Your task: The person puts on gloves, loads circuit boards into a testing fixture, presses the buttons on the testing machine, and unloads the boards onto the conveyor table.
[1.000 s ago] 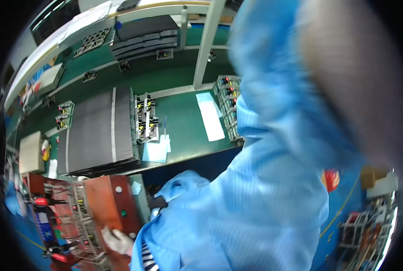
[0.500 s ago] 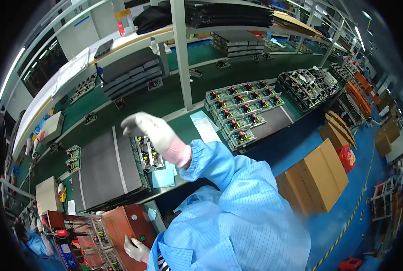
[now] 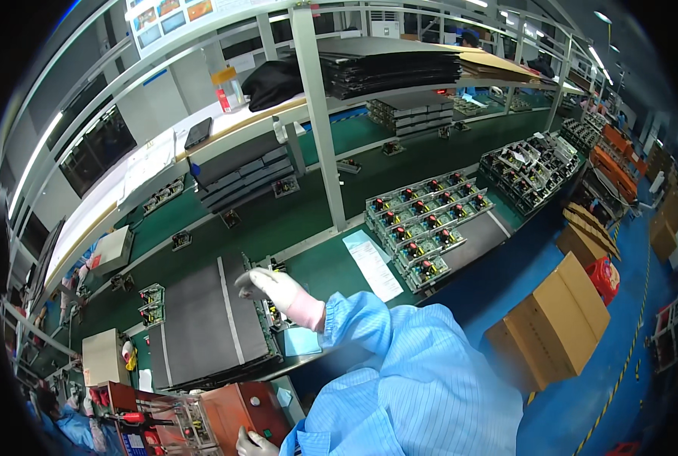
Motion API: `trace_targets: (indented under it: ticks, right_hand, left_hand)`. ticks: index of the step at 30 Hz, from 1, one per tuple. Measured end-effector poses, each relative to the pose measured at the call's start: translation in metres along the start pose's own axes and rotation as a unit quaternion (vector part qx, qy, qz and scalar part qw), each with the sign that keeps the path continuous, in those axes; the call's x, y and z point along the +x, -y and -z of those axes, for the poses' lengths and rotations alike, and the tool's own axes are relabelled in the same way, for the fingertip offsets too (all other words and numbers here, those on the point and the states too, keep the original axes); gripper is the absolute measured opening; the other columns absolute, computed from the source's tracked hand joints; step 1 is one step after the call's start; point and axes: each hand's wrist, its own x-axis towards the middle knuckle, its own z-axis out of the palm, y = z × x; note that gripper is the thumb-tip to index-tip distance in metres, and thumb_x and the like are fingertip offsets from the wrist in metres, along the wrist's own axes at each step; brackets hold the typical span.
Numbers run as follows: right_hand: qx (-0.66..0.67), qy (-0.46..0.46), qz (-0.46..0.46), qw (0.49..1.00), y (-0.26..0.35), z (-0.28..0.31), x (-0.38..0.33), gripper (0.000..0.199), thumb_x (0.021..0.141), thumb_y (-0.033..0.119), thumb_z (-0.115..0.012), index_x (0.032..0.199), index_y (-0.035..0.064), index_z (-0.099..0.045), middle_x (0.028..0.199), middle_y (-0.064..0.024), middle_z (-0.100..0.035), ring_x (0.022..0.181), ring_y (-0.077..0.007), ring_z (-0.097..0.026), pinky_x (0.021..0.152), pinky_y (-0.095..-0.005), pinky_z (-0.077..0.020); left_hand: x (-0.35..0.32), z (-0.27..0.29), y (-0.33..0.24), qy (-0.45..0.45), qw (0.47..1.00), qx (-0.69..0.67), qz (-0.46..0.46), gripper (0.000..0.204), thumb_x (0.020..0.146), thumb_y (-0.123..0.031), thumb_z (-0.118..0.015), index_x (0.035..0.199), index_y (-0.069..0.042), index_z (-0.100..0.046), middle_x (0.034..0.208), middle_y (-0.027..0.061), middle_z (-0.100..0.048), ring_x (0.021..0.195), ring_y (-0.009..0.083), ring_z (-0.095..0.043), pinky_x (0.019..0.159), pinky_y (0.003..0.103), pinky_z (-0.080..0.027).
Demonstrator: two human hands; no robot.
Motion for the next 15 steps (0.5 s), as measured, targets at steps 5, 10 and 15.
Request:
trace_targets:
  ticks: [5, 10, 15]
  right_hand:
    - [0.069, -0.022, -0.108, 0.992, -0.033, -0.004, 0.001, 0.036, 0.103, 0.026, -0.04, 0.113, 0.0013, -0.064, 0.099, -0.0095, -0.067, 0.093, -0.0142, -0.063, 0.093, -0.0284, -0.0498]
    - [0.087, -0.014, -0.169, 0.982, -0.062, 0.009, 0.003, 0.04, 0.103, 0.032, -0.041, 0.115, 0.0011, -0.063, 0.104, -0.0098, -0.067, 0.095, -0.0154, -0.063, 0.09, -0.0268, -0.0497]
    - [0.12, 0.04, -0.245, 0.961, -0.098, -0.032, 0.018, 0.036, 0.101, 0.032, -0.046, 0.107, 0.0016, -0.065, 0.097, -0.0094, -0.067, 0.084, -0.0155, -0.063, 0.074, -0.0278, -0.0508]
  left_hand:
    - [0.0, 0.005, 0.003, 0.031, 0.999, 0.015, 0.011, 0.03, 0.092, -0.026, -0.056, 0.115, -0.01, -0.067, 0.104, 0.0137, -0.068, 0.093, 0.0345, -0.061, 0.085, 0.043, -0.048]
    - [0.007, 0.003, -0.017, 0.062, 0.998, -0.01, -0.003, 0.027, 0.094, -0.021, -0.053, 0.114, -0.008, -0.066, 0.103, 0.0122, -0.064, 0.094, 0.0325, -0.057, 0.088, 0.042, -0.044]
    - [-0.001, 0.016, -0.006, 0.015, 1.0, 0.012, 0.024, 0.023, 0.092, -0.018, -0.056, 0.107, -0.008, -0.069, 0.097, 0.0133, -0.065, 0.089, 0.0321, -0.059, 0.085, 0.041, -0.046]
